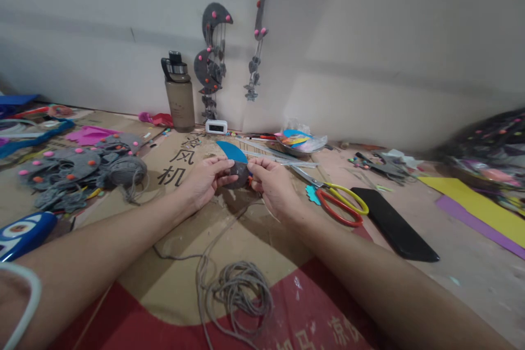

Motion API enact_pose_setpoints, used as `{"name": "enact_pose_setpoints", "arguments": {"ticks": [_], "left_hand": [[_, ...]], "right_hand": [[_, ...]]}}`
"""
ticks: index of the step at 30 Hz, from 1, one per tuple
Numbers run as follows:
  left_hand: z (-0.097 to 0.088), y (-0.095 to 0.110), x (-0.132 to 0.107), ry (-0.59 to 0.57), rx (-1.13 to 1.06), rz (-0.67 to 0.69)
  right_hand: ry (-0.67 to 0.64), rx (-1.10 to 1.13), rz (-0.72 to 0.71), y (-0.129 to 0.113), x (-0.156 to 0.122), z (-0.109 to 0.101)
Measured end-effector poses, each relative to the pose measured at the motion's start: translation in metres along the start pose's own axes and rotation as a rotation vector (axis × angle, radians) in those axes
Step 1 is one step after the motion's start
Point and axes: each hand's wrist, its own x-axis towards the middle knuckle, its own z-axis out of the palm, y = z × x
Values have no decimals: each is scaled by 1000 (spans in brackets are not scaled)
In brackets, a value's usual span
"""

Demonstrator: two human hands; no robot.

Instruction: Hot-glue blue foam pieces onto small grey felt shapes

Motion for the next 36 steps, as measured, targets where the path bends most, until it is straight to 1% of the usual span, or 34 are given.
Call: {"name": "enact_pose_setpoints", "arguments": {"ticks": [7,12,16,25,30,33,36], "left_hand": [[-8,-1,7,-66,-47,-82],[-9,0,7,-94,-38,-63],[-8,1,4,-96,-46,-50],[-7,1,4,-126,-48,-29],[-5,-1,3,-121,-35,-23],[0,-3,-1,-146,32,-61],[3,-4,-3,-135,73,-93]], "right_hand": [[6,101,15,-5,-3,2],[6,108,10,-5,-4,3],[8,75,-2,-4,-5,4],[28,106,-4,-3,-6,4],[33,110,-14,-3,-6,4],[48,109,-14,-3,-6,4],[32,94,-9,-3,-5,4]]}}
